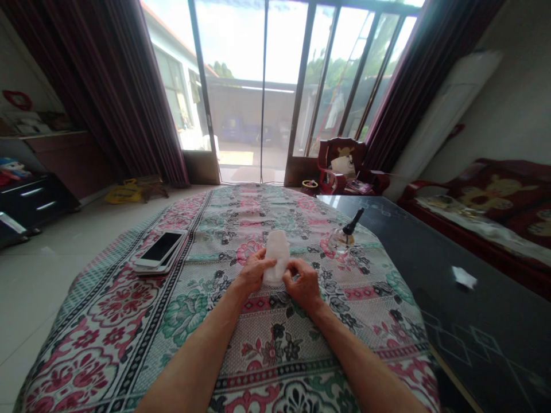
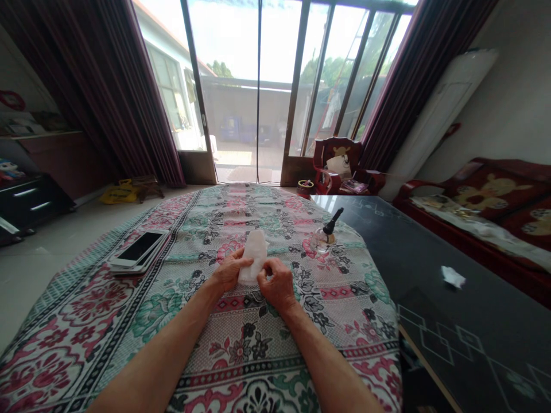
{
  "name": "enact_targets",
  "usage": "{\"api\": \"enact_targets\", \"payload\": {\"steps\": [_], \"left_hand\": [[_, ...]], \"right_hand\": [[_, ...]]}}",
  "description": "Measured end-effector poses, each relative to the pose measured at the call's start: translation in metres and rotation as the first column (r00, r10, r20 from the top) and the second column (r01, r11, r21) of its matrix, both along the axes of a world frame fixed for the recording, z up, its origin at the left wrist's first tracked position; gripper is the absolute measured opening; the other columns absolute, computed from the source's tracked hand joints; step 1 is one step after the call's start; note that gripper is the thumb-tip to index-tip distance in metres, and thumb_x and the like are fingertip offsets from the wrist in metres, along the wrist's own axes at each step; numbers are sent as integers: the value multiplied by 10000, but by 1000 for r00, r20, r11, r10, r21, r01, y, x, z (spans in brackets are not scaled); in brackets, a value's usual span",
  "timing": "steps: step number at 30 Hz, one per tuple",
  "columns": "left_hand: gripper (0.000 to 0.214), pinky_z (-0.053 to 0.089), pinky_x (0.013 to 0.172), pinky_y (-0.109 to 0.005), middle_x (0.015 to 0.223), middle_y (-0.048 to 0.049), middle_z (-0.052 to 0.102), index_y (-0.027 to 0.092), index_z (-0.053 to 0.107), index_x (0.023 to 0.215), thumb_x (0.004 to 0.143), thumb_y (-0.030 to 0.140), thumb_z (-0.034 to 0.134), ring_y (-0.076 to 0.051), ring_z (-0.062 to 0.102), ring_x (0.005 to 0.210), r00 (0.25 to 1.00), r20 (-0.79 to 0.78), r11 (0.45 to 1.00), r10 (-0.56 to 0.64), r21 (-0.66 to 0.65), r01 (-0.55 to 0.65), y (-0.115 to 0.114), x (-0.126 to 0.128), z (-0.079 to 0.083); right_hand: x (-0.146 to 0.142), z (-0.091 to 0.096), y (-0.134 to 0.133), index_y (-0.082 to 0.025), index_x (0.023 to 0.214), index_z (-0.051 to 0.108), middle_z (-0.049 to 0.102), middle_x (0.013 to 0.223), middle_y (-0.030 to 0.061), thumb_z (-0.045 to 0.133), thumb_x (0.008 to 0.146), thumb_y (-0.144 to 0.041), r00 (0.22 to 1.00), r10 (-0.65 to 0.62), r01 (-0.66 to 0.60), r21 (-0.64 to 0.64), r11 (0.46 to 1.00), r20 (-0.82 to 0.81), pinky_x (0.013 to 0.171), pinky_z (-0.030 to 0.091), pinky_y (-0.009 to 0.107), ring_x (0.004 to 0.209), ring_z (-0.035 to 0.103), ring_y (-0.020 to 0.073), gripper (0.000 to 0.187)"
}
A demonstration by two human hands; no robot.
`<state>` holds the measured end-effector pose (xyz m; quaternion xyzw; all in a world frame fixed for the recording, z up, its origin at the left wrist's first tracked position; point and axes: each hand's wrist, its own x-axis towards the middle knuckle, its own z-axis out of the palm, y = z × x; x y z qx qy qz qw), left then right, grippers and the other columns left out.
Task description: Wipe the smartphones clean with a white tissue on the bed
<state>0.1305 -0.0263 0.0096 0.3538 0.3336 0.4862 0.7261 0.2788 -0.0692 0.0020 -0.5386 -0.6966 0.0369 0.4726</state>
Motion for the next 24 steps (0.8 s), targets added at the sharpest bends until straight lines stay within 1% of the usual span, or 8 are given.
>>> {"api": "enact_targets", "payload": {"steps": [2, 5, 7, 9, 13, 16, 20, 24], "left_hand": [[530, 482, 544, -234, 756, -37, 698, 114, 633, 1032, 521, 149, 773, -141, 620, 562, 1000, 0, 1000, 14, -10, -14, 2, -4, 1], [546, 488, 531, -237, 759, -41, 706, 117, 622, 1079, 544, 124, 734, -149, 627, 559, 997, 4, 997, 71, -27, -71, 6, -11, 1], [553, 489, 525, -233, 754, -48, 711, 111, 618, 1098, 554, 110, 714, -159, 637, 574, 995, 12, 995, 96, -27, -96, 8, -15, 0], [568, 495, 535, -230, 770, -58, 718, 107, 615, 1122, 560, 99, 701, -169, 652, 606, 995, 21, 995, 101, -22, -101, 9, -16, -2], [586, 512, 574, -229, 823, -68, 727, 115, 614, 1151, 570, 89, 692, -176, 669, 663, 995, 28, 995, 100, -12, -100, 11, -16, -7], [563, 519, 582, -238, 818, -62, 726, 117, 621, 1139, 581, 99, 692, -171, 665, 646, 993, 28, 993, 114, -8, -114, 12, -17, -10], [565, 524, 590, -242, 805, -56, 725, 121, 616, 1150, 591, 101, 691, -168, 662, 636, 990, 38, 991, 135, -12, -134, 14, -20, -11], [541, 534, 621, -237, 846, -69, 729, 124, 620, 1138, 602, 92, 691, -183, 678, 707, 991, 50, 992, 125, -7, -125, 14, -21, -12]], "right_hand": [[7, 0, 3, -211, 620, 471, 491, 586, -14, 430, 696, -206, 995, -75, 74, -28, 997, -58, 583, 364, 249, 563, 456, 135, 86], [23, 0, 9, -217, 593, 456, 479, 535, -19, 392, 701, -266, 969, -176, 152, -143, 978, -172, 557, 339, 255, 526, 430, 137, 135], [31, 2, 11, -213, 597, 487, 515, 525, -9, 363, 713, -296, 947, -196, 138, -230, 963, -254, 550, 338, 258, 519, 447, 143, 190], [36, 3, 12, -207, 589, 517, 546, 527, 3, 347, 724, -320, 935, -188, 101, -281, 954, -302, 550, 344, 260, 525, 474, 150, 245], [35, 4, 12, -209, 528, 504, 549, 515, 5, 354, 749, -357, 942, -182, 100, -283, 954, -282, 561, 347, 258, 530, 492, 146, 305], [32, 2, 13, -215, 494, 471, 525, 483, -3, 368, 773, -392, 943, -207, 130, -282, 951, -261, 543, 333, 255, 500, 462, 133, 346], [29, -1, 14, -215, 487, 458, 498, 461, -11, 363, 822, -472, 938, -193, 110, -281, 953, -289, 534, 338, 250, 487, 455, 127, 432], [32, 1, 10, -207, 528, 502, 547, 508, 3, 364, 817, -454, 925, -198, 112, -268, 957, -323, 561, 370, 252, 520, 502, 137, 404]]}}
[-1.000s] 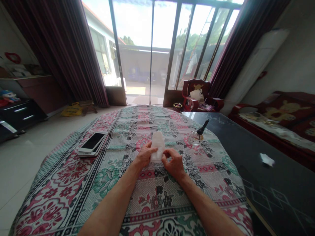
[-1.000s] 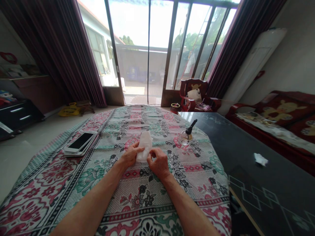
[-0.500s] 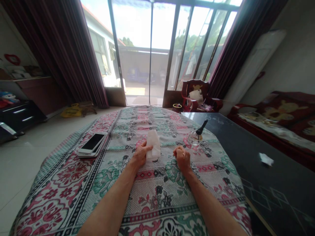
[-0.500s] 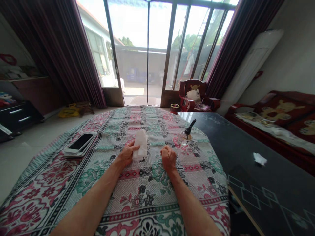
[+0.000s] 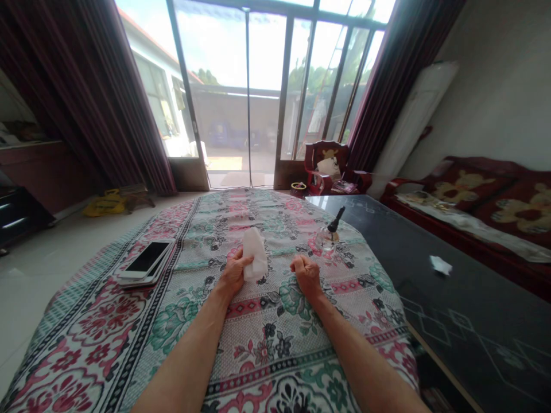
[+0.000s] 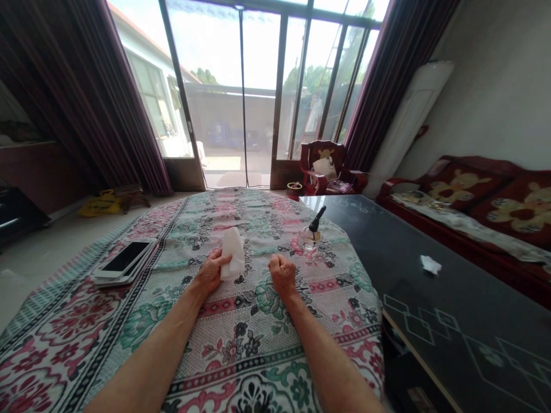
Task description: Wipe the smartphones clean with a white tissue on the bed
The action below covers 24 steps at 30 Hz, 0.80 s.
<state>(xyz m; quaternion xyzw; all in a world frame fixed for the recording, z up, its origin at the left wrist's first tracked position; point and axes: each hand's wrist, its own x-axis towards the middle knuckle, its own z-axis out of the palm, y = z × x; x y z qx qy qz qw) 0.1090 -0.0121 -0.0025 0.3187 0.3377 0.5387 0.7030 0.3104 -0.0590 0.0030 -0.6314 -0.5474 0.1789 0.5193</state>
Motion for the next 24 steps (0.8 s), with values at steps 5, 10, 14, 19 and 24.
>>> {"api": "enact_targets", "payload": {"steps": [5, 10, 14, 19, 24], "left_hand": [[561, 537, 617, -236, 841, -66, 729, 125, 617, 1148, 596, 100, 716, -186, 682, 711, 1000, 11, 1000, -5, -2, 5, 1, -1, -3], [532, 529, 618, -231, 812, -53, 721, 134, 621, 1114, 593, 118, 726, -191, 681, 731, 1000, 17, 1000, -16, 18, 16, 2, -1, -6], [491, 527, 609, -235, 793, -43, 716, 144, 627, 1062, 579, 126, 720, -201, 679, 744, 1000, 16, 999, -24, 27, 24, 2, 0, -5], [503, 520, 598, -233, 789, -30, 712, 154, 619, 1063, 571, 138, 720, -190, 673, 711, 1000, -3, 999, -30, 30, 30, 0, 0, -3], [512, 526, 604, -235, 803, -38, 714, 139, 619, 1069, 570, 137, 732, -180, 671, 702, 1000, 11, 998, -25, 53, 24, -1, 0, -5]], "right_hand": [[40, 12, -18, -198, 661, 569, 619, 627, 35, 362, 806, -424, 994, 2, -3, 10, 1000, 105, 609, 415, 268, 631, 564, 170, 339], [126, 23, -52, -174, 877, 611, 657, 884, 88, 463, 712, -425, 953, -174, 184, -15, 983, 248, 692, 470, 310, 734, 605, 200, 335], [189, 27, -76, -180, 799, 653, 657, 1027, 137, 513, 681, -501, 870, -315, 366, -68, 928, 380, 800, 475, 368, 820, 632, 249, 370], [228, 26, -92, -154, 872, 678, 563, 1274, 184, 501, 679, -450, 717, -401, 472, 27, 881, 571, 980, 396, 445, 1155, 535, 342, 395], [234, 27, -92, -108, 1070, 655, 546, 1293, 220, 559, 643, -541, 727, -351, 484, -77, 872, 590, 962, 419, 475, 1194, 511, 380, 616]]}}
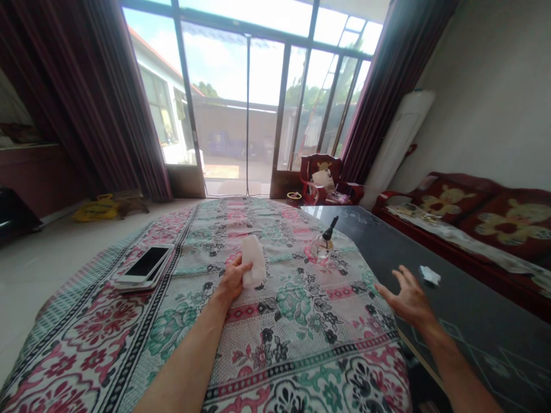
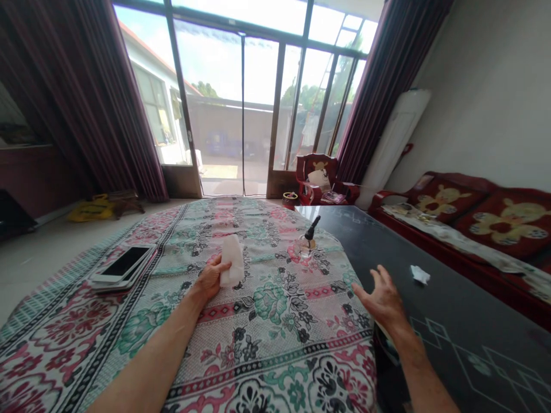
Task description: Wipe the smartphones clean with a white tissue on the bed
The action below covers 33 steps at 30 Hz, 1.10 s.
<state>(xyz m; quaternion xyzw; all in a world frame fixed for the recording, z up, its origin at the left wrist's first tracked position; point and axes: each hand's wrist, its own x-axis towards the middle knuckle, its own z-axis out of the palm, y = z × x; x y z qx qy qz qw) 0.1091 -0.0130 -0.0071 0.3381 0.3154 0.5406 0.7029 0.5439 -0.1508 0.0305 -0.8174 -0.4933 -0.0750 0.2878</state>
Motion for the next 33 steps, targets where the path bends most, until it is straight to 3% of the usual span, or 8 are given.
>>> {"api": "enact_targets", "payload": {"steps": [3, 5, 8, 11, 14, 20, 28, 33], "left_hand": [[533, 534, 620, -243, 805, -43, 717, 139, 616, 1086, 565, 110, 724, -186, 677, 722, 1000, 24, 1000, 7, -4, -7, 0, 1, 0], [535, 535, 627, -246, 806, -46, 718, 140, 614, 1094, 569, 106, 715, -187, 678, 728, 999, 34, 1000, 7, 0, -7, -1, 1, 0], [535, 526, 608, -241, 793, -42, 715, 143, 610, 1092, 568, 112, 716, -175, 669, 687, 1000, 30, 1000, 3, 9, -4, -2, 2, 2], [507, 512, 578, -241, 791, -43, 712, 141, 611, 1062, 569, 138, 727, -161, 650, 628, 1000, 5, 1000, 5, 14, -5, -3, 2, 3], [497, 504, 569, -245, 804, -52, 710, 133, 610, 1056, 577, 171, 735, -158, 639, 613, 1000, -25, 999, 0, 35, 1, -5, 2, 2], [675, 493, 565, -237, 859, -60, 709, 130, 529, 1238, 578, 137, 667, -153, 622, 624, 993, -100, 989, -61, 126, 73, -10, 6, 6], [867, 442, 507, -200, 908, -60, 703, 212, 395, 1424, 590, 90, 597, -145, 601, 613, 963, -199, 964, -184, 156, 216, -12, 6, 7], [920, 442, 504, -204, 874, -61, 700, 221, 354, 1452, 579, 86, 609, -144, 590, 590, 958, -203, 962, -203, 140, 233, -8, 2, 7]], "right_hand": [[-10, 6, 2, -196, 821, 712, 683, 1066, 151, 476, 704, -536, 988, -2, -8, -64, 998, -155, 877, 475, 450, 1001, 630, 342, 429], [-26, 10, 4, -185, 982, 693, 607, 1249, 140, 513, 654, -428, 978, 164, -160, 38, 986, -128, 960, 441, 428, 1145, 566, 327, 446], [-70, 14, 11, -135, 1353, 454, 446, 1420, 173, 569, 602, -355, 903, 383, -372, 94, 924, -194, 975, 442, 428, 1227, 511, 313, 791], [-128, 13, 27, -201, 1359, 445, 576, 1294, 142, 575, 683, -370, 698, 539, -569, 91, 817, -471, 844, 514, 410, 1067, 617, 274, 708], [-187, 7, 53, -207, 1137, 613, 667, 1133, 111, 656, 671, -403, 439, 592, -648, 217, 730, -676, 808, 521, 397, 963, 652, 262, 507], [-269, -7, 107, -200, 1140, 579, 705, 929, 51, 645, 715, -516, 167, 523, -590, 340, 732, -836, 635, 514, 305, 787, 651, 207, 534], [-279, -21, 117, -190, 1057, 615, 708, 847, 28, 666, 723, -486, -154, 478, -512, 483, 710, -865, 640, 517, 285, 705, 643, 184, 450], [-275, -19, 114, -193, 1043, 635, 714, 884, 34, 711, 695, -470, -217, 465, -525, 505, 686, -858, 666, 523, 293, 753, 659, 199, 451]]}}
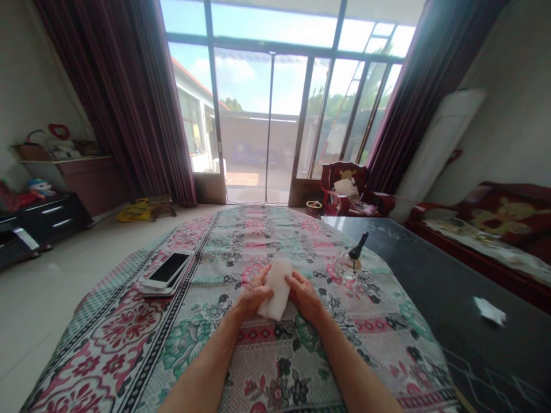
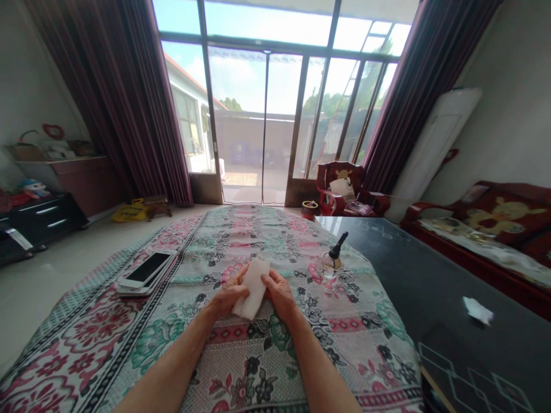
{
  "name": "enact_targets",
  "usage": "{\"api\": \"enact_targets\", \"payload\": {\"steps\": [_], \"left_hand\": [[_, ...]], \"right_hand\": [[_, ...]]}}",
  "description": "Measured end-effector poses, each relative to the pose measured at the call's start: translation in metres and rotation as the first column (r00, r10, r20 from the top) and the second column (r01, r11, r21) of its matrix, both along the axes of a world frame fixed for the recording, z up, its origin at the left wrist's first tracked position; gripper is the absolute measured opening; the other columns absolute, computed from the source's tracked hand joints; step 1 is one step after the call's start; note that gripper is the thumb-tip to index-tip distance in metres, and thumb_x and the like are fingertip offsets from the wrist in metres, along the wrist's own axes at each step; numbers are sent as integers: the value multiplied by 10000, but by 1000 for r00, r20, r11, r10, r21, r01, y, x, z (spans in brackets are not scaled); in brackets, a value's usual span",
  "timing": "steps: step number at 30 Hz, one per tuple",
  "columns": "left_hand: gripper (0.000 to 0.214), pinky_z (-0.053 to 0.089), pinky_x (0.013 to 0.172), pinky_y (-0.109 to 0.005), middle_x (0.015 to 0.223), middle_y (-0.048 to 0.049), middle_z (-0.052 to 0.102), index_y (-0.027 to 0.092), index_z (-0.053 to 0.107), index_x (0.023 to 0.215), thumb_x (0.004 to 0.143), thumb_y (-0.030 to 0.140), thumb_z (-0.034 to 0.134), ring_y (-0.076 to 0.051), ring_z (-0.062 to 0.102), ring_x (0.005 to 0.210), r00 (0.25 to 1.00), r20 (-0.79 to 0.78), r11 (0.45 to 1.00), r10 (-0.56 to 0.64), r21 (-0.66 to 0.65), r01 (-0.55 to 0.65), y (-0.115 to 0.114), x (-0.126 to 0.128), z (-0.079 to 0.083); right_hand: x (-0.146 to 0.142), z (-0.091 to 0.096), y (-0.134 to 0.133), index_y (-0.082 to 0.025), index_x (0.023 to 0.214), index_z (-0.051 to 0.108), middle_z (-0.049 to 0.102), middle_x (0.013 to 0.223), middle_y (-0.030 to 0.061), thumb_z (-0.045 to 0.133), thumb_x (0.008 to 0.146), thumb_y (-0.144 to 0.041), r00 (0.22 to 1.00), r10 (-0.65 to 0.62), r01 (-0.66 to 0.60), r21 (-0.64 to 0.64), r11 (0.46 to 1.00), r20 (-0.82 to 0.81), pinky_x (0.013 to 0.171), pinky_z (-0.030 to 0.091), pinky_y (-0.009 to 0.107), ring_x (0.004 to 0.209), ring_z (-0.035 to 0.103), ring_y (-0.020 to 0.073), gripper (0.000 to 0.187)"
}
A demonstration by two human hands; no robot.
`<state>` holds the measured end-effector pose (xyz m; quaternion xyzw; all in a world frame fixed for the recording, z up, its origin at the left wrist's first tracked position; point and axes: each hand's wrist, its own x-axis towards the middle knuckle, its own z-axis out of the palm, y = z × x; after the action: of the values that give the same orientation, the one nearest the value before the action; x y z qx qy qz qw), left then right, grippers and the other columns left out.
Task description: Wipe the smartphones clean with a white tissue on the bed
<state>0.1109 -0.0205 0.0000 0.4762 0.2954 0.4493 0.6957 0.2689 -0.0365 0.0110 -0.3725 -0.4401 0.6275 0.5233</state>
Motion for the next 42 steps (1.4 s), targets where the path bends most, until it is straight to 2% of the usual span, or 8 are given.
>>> {"api": "enact_targets", "payload": {"steps": [11, 18, 24, 29, 33, 37, 39, 42], "left_hand": [[990, 412, 489, -180, 817, -42, 694, 178, 212, 1501, 644, 174, 707, -114, 578, 542, 987, -157, 998, 37, 54, -28, -9, 2, 10], [885, 421, 527, -188, 906, -48, 697, 211, 359, 1454, 626, 163, 670, -115, 586, 588, 992, -112, 997, -54, 56, 61, -2, -1, 0], [842, 441, 618, -221, 1020, -80, 684, 150, 440, 1411, 591, 89, 626, -163, 607, 748, 931, -364, 977, 4, 199, 73, 0, -2, -3], [658, 463, 704, -294, 940, -84, 709, 156, 609, 1269, 620, 213, 703, -217, 607, 776, 758, -590, 892, 279, 452, 23, -4, 4, 7], [414, 455, 749, -320, 817, -121, 704, 121, 700, 1118, 732, 257, 633, -222, 596, 720, 576, -554, 772, 601, 589, -239, 2, -16, 26], [301, 453, 820, -323, 779, -87, 684, 176, 717, 1042, 770, 231, 599, -221, 598, 757, 385, -383, 537, 840, 687, -489, 8, -86, 43], [312, 412, 946, -366, 931, -89, 685, 193, 690, 1073, 781, 214, 583, -251, 592, 937, 151, -364, 391, 919, 791, -471, 7, -130, 46], [439, 348, 1044, -421, 1156, -129, 629, 163, 622, 1166, 742, 275, 651, -299, 522, 1144, -169, -441, 370, 882, 868, -332, 0, -187, 41]], "right_hand": [[0, -12, 12, -188, 919, 591, 699, 843, 32, 751, 599, -444, 897, -443, 441, 50, 896, 14, 624, 509, 289, 690, 628, 181, 439], [5, -10, 11, -211, 921, 584, 704, 836, 30, 687, 655, -505, 920, -388, 386, 51, 921, 46, 580, 519, 298, 686, 653, 205, 410], [15, -12, 15, -194, 911, 596, 695, 825, 40, 680, 606, -517, 825, -511, 497, 118, 860, 241, 598, 510, 313, 675, 642, 209, 453], [24, -10, 18, -169, 973, 638, 685, 850, 106, 569, 637, -521, 482, -568, 410, 402, 819, 667, 787, 493, 423, 783, 647, 277, 491], [27, -11, 20, -120, 1038, 626, 644, 1041, 191, 464, 716, -531, 326, -711, 419, 579, 699, 623, 828, 489, 446, 986, 601, 326, 547], [26, -7, 16, -127, 1009, 635, 630, 1104, 180, 366, 851, -429, 329, -842, 356, 769, 531, 428, 882, 479, 441, 1060, 575, 294, 435], [21, 0, 14, -147, 938, 648, 653, 1045, 144, 358, 886, -381, 382, -856, 290, 835, 468, 347, 938, 454, 442, 1016, 596, 260, 376], [-2, 13, 13, -160, 958, 649, 659, 1037, 119, 395, 889, -341, 477, -830, 233, 869, 437, 290, 940, 456, 426, 1014, 604, 241, 319]]}}
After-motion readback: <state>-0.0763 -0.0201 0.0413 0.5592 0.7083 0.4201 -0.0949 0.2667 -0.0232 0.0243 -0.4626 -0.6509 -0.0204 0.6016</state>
